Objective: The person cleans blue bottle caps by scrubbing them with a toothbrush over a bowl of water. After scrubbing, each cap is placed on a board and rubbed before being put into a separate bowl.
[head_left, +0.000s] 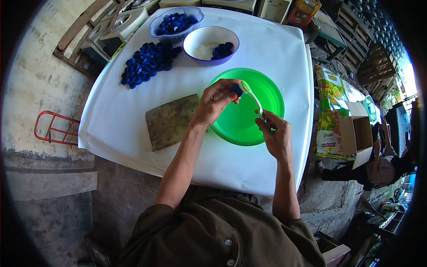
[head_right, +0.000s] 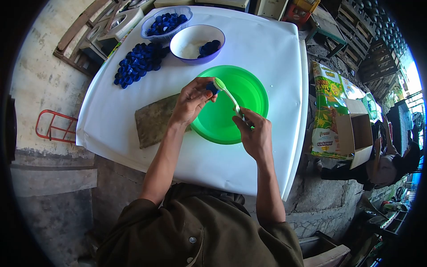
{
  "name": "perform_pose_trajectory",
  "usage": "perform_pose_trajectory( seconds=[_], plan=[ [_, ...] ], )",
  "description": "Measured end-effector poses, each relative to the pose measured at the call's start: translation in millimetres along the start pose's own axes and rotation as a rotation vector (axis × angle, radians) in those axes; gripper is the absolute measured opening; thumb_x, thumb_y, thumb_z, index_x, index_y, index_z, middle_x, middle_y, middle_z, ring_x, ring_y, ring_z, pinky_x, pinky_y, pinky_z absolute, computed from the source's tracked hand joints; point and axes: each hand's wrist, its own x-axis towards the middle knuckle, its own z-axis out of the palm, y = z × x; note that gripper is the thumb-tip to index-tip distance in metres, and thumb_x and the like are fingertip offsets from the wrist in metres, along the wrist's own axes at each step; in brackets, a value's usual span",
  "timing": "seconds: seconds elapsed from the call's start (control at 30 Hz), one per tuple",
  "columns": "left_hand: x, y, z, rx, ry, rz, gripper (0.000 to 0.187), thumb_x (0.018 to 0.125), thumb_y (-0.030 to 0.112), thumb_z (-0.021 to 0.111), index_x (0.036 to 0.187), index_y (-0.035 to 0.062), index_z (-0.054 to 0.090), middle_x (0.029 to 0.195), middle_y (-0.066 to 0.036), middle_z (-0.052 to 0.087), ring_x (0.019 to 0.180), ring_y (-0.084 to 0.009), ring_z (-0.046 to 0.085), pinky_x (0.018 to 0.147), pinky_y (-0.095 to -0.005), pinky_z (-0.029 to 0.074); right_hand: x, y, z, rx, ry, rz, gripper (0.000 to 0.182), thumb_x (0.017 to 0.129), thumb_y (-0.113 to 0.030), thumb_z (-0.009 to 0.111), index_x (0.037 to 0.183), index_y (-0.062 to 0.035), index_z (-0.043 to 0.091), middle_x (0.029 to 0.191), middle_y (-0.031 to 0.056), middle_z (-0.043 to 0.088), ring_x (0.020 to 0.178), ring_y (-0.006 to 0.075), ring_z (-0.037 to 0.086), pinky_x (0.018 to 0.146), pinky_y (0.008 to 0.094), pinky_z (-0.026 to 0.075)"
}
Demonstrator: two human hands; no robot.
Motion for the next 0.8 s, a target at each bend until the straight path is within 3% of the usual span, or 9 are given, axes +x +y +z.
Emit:
perform_pose_trajectory(
  seconds=[0.1,0.23,0.33,0.53,0.63,0.73,0.8],
  plan=[
    [0.9,-2.7,-4.2,0.024,-0.032,0.012,0.038,0.094,-0.003,0.059,0.132,-0.0023,0.055,0.108,-0.009,0.066,0.095,-0.0156,0.063,0.088,-0.0314,0.051,-4.4,5.0,4.8,0.005,0.009,-0.128,0.028,0.086,-0.006,0.075,0.112,0.0038,0.071,0.083,0.0152,0.072,0.065,0.0170,0.063,0.064,0.0318,0.051],
    [-0.1,-7.1,-8.8,0.054,-0.046,0.019,0.039,0.095,0.000,0.059,0.134,-0.0028,0.052,0.107,-0.010,0.067,0.096,-0.0156,0.064,0.091,-0.0321,0.051,0.4,3.4,1.7,0.044,0.011,-0.010,0.028,0.086,-0.006,0.075,0.112,0.0043,0.071,0.081,0.0147,0.071,0.064,0.0155,0.061,0.063,0.0314,0.050],
    [0.4,-3.6,-4.0,0.030,0.002,0.005,0.038,0.092,-0.006,0.060,0.130,-0.0005,0.057,0.110,-0.008,0.066,0.095,-0.0131,0.063,0.087,-0.0306,0.052,-2.1,2.6,2.5,0.014,0.006,-0.064,0.028,0.086,-0.006,0.074,0.112,0.0039,0.071,0.078,0.0143,0.069,0.063,0.0150,0.060,0.062,0.0312,0.049],
    [0.3,-6.3,-6.6,0.008,-0.008,0.021,0.036,0.093,-0.006,0.059,0.129,-0.0016,0.056,0.106,-0.008,0.067,0.095,-0.0133,0.063,0.088,-0.0303,0.053,0.1,0.4,-4.2,-0.038,-0.013,0.016,0.028,0.086,-0.007,0.074,0.112,0.0038,0.071,0.078,0.0144,0.068,0.063,0.0152,0.059,0.061,0.0314,0.049],
    [0.7,-4.9,-2.7,-0.016,0.007,0.035,0.034,0.094,-0.005,0.058,0.128,-0.0008,0.058,0.105,-0.007,0.067,0.094,-0.0134,0.063,0.089,-0.0300,0.053,-3.9,6.5,2.3,0.009,-0.004,-0.109,0.028,0.087,-0.007,0.074,0.112,0.0034,0.071,0.079,0.0142,0.069,0.064,0.0145,0.059,0.061,0.0313,0.049],
    [-1.4,-2.1,-2.6,-0.017,-0.011,0.015,0.031,0.095,-0.005,0.056,0.126,-0.0005,0.060,0.105,-0.007,0.068,0.093,-0.0140,0.064,0.087,-0.0286,0.053,0.4,2.9,-4.6,0.018,-0.022,0.028,0.028,0.087,-0.008,0.074,0.112,0.0035,0.071,0.082,0.0143,0.070,0.066,0.0153,0.060,0.063,0.0319,0.050],
    [-0.6,-3.5,-5.3,0.002,0.005,-0.001,0.030,0.097,-0.002,0.056,0.127,-0.0018,0.059,0.112,-0.011,0.067,0.099,-0.0178,0.064,0.090,-0.0325,0.053,-0.9,7.8,-1.2,0.033,0.013,-0.041,0.029,0.086,-0.007,0.075,0.112,0.0041,0.071,0.084,0.0146,0.071,0.066,0.0162,0.060,0.064,0.0321,0.050]
  ],
)
